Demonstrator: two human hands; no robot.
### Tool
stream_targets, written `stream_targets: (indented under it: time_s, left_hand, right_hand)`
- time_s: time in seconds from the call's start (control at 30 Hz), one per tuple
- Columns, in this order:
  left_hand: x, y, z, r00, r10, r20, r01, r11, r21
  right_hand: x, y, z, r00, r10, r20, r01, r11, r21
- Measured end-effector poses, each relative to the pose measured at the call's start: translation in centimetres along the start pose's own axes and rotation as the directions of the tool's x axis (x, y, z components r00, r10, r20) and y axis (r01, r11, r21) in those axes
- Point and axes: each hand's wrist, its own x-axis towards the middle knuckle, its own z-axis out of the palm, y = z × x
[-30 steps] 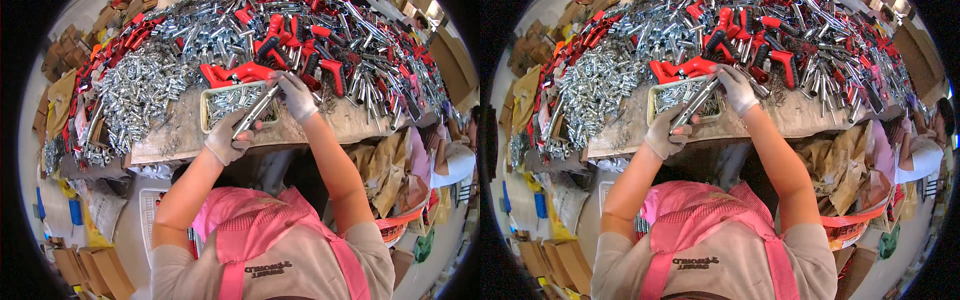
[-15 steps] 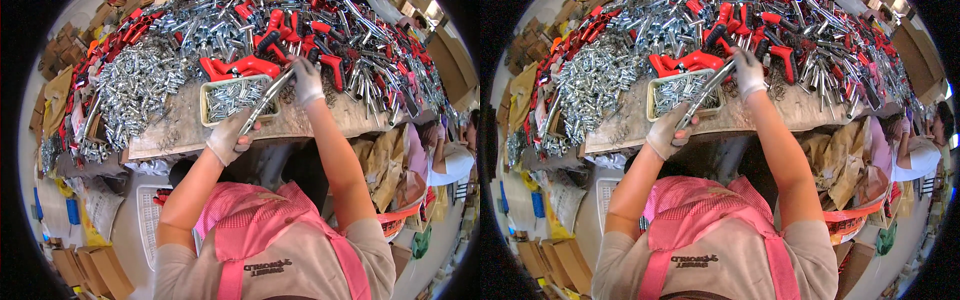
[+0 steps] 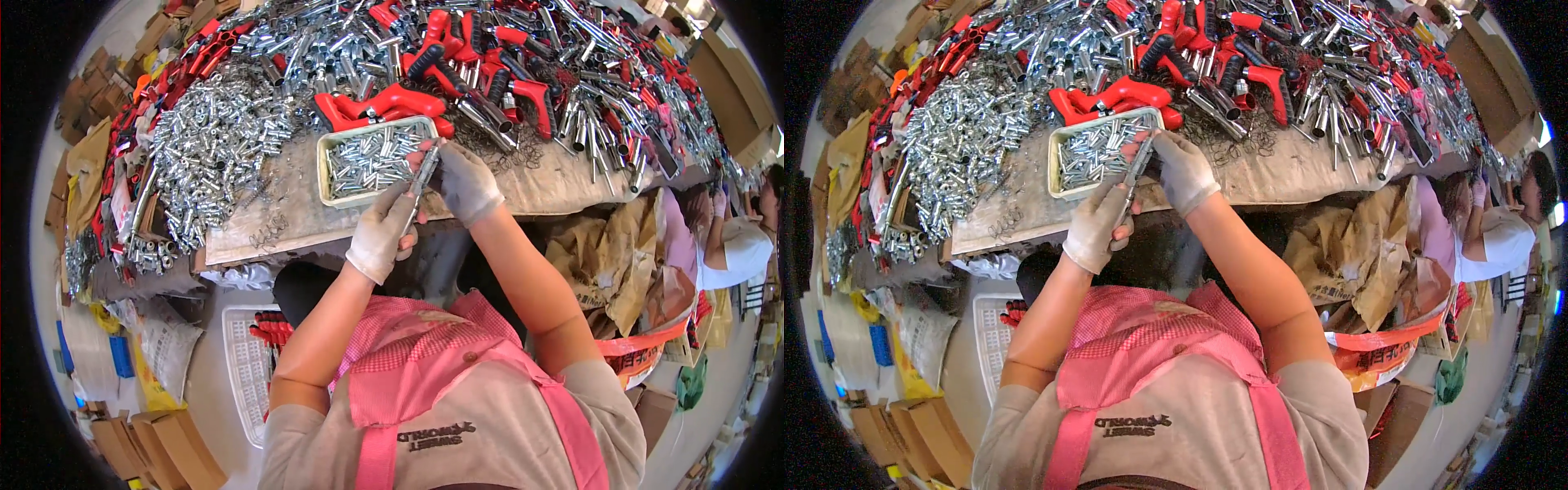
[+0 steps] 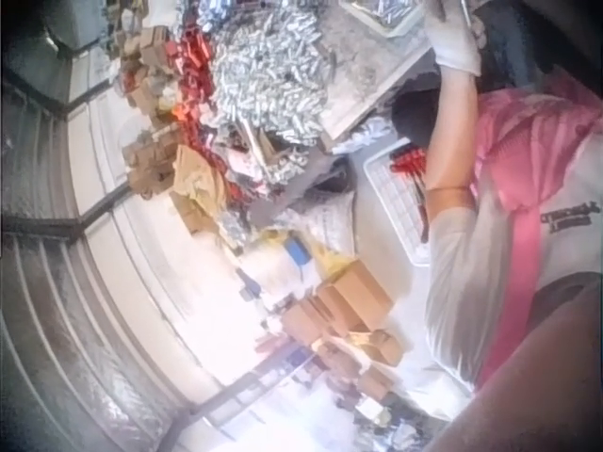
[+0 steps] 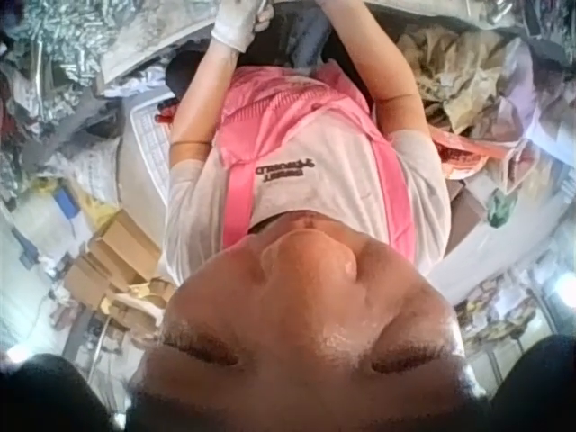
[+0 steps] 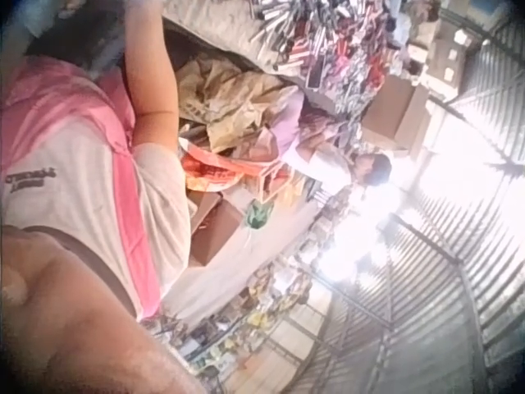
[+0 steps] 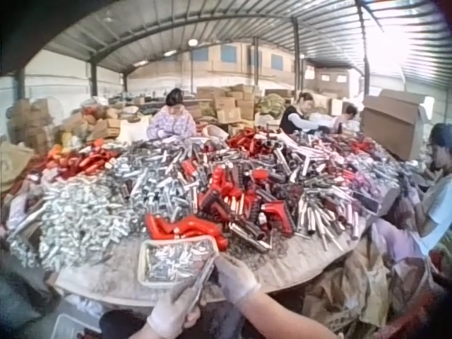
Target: Assemble staple guns by inserting metal components into red plastic handles.
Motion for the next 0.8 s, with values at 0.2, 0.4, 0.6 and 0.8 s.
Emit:
stream_targets:
  time_s: [0.2, 0.4, 0.6, 0.8]
  left_hand:
    - [-0.5, -0.2, 0.4, 0.998, 0.012, -0.056, -0.016, 0.997, -0.078]
    - [-0.9, -0.5, -0.1, 0.999, 0.007, -0.044, -0.010, 0.996, -0.085]
    - [-1.6, 0.2, 0.0, 0.996, -0.088, 0.010, 0.089, 0.987, -0.136]
    - [-1.7, -0.3, 0.2, 0.994, -0.109, 0.014, 0.110, 0.987, -0.114]
  right_hand:
    - [-1.4, -0.6, 1.4, 0.992, -0.100, 0.083, 0.103, 0.994, -0.035]
    - [-1.7, -1.4, 0.6, 0.994, -0.072, 0.087, 0.086, 0.982, -0.167]
    - [-2.6, -1.9, 0.4, 0.996, -0.062, 0.068, 0.079, 0.958, -0.274]
    - [-2.9, -1.4, -0.4, 0.992, -0.110, 0.054, 0.122, 0.837, -0.534]
